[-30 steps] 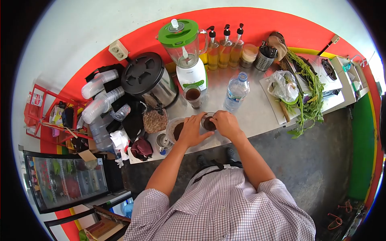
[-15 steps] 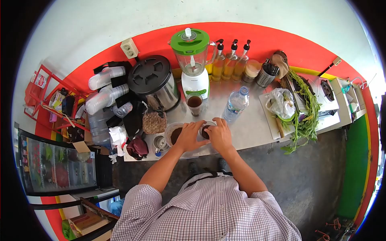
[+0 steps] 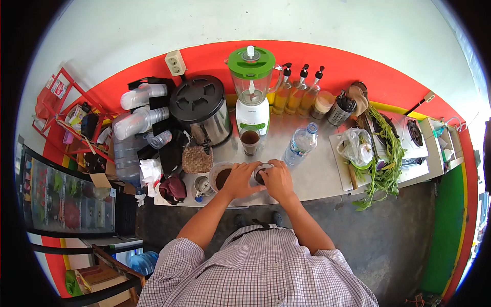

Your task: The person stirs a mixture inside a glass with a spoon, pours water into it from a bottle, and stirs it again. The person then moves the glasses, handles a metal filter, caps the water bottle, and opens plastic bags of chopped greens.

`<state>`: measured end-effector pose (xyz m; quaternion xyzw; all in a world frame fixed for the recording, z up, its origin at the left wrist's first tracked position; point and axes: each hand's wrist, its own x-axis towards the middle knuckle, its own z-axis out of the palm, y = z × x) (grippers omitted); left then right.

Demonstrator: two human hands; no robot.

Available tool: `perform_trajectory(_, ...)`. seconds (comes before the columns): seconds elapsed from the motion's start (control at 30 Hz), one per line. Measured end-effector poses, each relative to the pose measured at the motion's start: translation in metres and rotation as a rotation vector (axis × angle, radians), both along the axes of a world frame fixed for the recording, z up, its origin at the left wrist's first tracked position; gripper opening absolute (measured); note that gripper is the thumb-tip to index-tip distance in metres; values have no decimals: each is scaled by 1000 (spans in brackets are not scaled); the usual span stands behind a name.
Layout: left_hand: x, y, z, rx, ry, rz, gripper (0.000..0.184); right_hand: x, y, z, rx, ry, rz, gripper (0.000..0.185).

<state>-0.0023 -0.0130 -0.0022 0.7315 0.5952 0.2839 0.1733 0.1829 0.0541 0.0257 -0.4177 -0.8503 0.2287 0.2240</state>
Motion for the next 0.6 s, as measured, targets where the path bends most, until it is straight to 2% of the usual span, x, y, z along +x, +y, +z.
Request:
perform_trajectory(0.13, -1, 1, -2, 29, 23, -6, 93, 0, -4, -6, 85, -29, -12, 21)
perform_trajectory(0.2, -2, 2, -1, 23, 26, -21, 92, 0, -3, -13, 1, -193, -8, 22)
perform_trajectory(0.23, -2, 3, -2, 42, 14, -23, 92, 0, -1, -13, 3, -193, -3, 22)
perform_trajectory(0.3, -2, 3, -3, 57, 0, -24, 92, 0, 1, -13, 32, -44, -23, 22)
perform_trajectory(0.4, -2, 3, -1, 14, 35, 1, 92, 3, 1, -18, 73, -133, -23, 22)
perform_trajectory(0.53, -1, 4, -2, 30, 17, -5, 92, 6, 3, -12, 40, -120, 35, 21)
perform_trajectory(0.6, 0, 2, -5, 59, 19, 2, 91, 5, 3, -13, 34, 60, -10, 21)
